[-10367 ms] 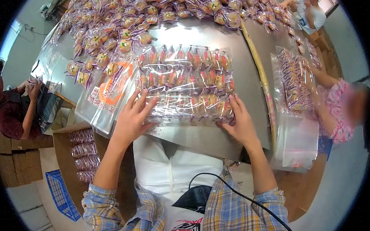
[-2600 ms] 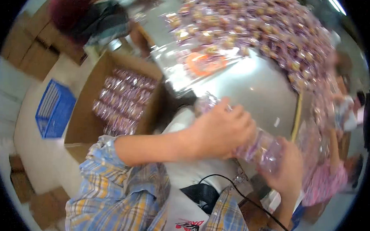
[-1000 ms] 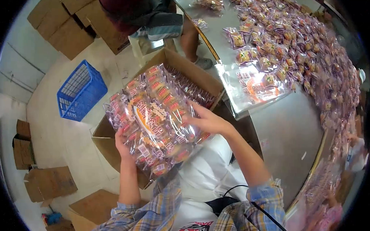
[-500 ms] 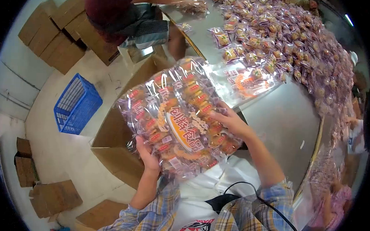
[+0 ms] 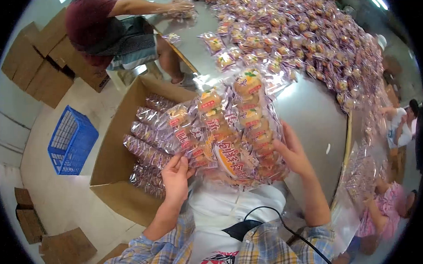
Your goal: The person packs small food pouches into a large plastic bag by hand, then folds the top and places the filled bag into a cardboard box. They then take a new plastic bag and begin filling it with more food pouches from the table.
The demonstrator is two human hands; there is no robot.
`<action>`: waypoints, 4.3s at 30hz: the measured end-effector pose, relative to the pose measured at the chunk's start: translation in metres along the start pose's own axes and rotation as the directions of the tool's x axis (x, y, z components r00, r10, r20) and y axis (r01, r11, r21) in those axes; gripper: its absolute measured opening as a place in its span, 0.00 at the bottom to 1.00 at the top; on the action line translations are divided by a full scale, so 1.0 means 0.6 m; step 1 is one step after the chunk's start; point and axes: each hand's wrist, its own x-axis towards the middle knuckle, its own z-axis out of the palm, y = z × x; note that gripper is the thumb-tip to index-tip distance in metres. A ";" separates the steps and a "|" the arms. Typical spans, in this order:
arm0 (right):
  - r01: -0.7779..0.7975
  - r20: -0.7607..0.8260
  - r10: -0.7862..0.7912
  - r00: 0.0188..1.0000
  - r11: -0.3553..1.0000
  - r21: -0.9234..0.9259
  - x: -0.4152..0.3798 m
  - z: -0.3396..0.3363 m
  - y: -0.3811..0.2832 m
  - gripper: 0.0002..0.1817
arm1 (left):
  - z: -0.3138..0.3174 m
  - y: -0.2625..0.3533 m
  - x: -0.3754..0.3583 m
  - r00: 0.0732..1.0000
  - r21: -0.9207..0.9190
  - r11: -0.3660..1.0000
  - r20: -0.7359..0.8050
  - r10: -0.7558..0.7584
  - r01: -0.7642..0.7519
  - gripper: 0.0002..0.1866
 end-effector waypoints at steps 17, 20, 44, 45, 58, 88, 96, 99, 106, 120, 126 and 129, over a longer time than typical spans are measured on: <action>-0.196 0.203 0.267 0.942 0.930 -0.310 0.027 -0.098 0.011 0.43 | 0.040 -0.052 -0.102 0.951 -0.031 0.951 0.041 -0.307 0.308 0.28; -0.194 0.245 0.208 0.947 0.978 -0.077 0.039 -0.100 0.028 0.40 | -0.023 -0.117 -0.075 0.955 -0.328 0.940 0.235 0.181 -0.097 0.36; 0.067 -0.072 -0.252 0.965 0.502 -0.863 0.065 -0.128 0.218 0.18 | -0.280 0.055 0.124 0.936 -0.453 0.840 -0.314 0.162 -0.298 0.24; 0.070 -0.076 -0.265 0.961 0.501 -0.862 0.057 -0.121 0.218 0.19 | -0.268 0.053 0.128 0.904 -0.430 0.841 -0.401 0.149 -0.330 0.23; 0.038 -0.201 -0.371 0.907 0.546 -0.837 0.038 -0.099 0.244 0.20 | -0.239 -0.039 0.241 0.992 -0.425 0.901 -0.120 0.043 -0.090 0.27; 0.043 -0.222 -0.358 0.907 0.604 -0.796 0.049 -0.102 0.268 0.19 | -0.560 -0.226 0.129 0.555 -0.193 0.839 -0.672 -0.491 0.509 0.45; 0.064 -0.232 -0.368 0.900 0.638 -0.767 0.053 -0.108 0.287 0.20 | -0.384 -0.159 0.204 0.891 0.088 0.978 -0.435 -0.132 0.188 0.30; 0.037 -0.233 -0.371 0.899 0.594 -0.804 0.049 -0.096 0.265 0.20 | -0.376 -0.201 0.250 0.933 0.359 0.918 -0.360 -0.029 0.167 0.43; 0.029 -0.227 -0.370 0.901 0.573 -0.819 0.050 -0.093 0.254 0.19 | -0.347 -0.195 0.215 0.827 0.297 0.941 -0.561 0.035 0.162 0.65; 0.046 -0.239 -0.414 0.878 0.571 -0.820 0.050 -0.092 0.253 0.19 | -0.301 -0.169 0.212 0.885 0.197 0.964 -0.460 -0.067 0.176 0.37; 0.000 -0.276 -0.383 0.882 0.585 -0.811 0.045 -0.089 0.247 0.18 | -0.352 -0.248 0.283 0.887 0.508 0.833 -0.460 0.048 0.219 0.39; 0.033 -0.266 -0.420 0.867 0.583 -0.812 0.058 -0.092 0.253 0.18 | -0.338 -0.197 0.243 0.888 0.223 0.948 -0.447 -0.105 0.225 0.33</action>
